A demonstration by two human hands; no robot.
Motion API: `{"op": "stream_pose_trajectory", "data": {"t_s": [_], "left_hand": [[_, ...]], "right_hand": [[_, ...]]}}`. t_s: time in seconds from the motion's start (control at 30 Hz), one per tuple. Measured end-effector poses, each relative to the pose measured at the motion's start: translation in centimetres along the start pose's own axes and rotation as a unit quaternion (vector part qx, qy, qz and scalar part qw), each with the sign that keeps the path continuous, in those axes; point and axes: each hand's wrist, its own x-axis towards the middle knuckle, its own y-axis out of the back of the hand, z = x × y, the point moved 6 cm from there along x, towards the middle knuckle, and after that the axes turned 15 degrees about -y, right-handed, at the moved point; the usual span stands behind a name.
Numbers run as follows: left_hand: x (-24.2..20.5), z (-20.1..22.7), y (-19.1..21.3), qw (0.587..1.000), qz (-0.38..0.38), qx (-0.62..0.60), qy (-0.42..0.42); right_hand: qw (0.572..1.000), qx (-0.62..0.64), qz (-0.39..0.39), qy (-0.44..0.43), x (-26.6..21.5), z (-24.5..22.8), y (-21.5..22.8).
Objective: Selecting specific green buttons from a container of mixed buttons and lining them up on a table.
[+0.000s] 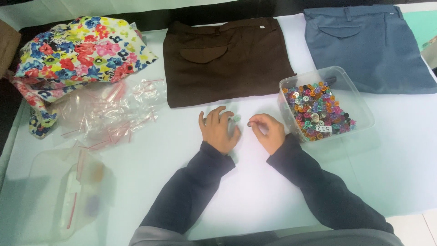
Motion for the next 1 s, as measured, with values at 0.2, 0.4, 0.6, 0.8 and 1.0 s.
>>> {"op": "stream_pose_trajectory", "data": {"t_s": [0.2,0.4,0.6,0.8,1.0], "left_hand": [[0.1,-0.2,-0.5,0.999,-0.035,0.007,0.034],[0.3,-0.4,-0.8,0.997,-0.071,0.004,0.039],[0.5,-0.4,-0.9,0.996,-0.081,0.004,0.037],[0.7,-0.3,-0.7,0.994,-0.097,-0.008,0.047],[0.5,-0.4,-1.0,0.994,-0.102,-0.003,0.047]], "right_hand": [[0.997,-0.038,-0.018,-0.067,1.3,-0.4,-0.3],[0.997,-0.064,-0.003,-0.042,3.1,0.6,-0.8],[0.993,-0.119,0.007,-0.012,3.1,0.1,-0.9],[0.994,-0.11,0.001,0.014,3.0,-0.1,-0.9],[0.994,-0.111,0.001,0.01,2.9,-0.2,-0.8]]}}
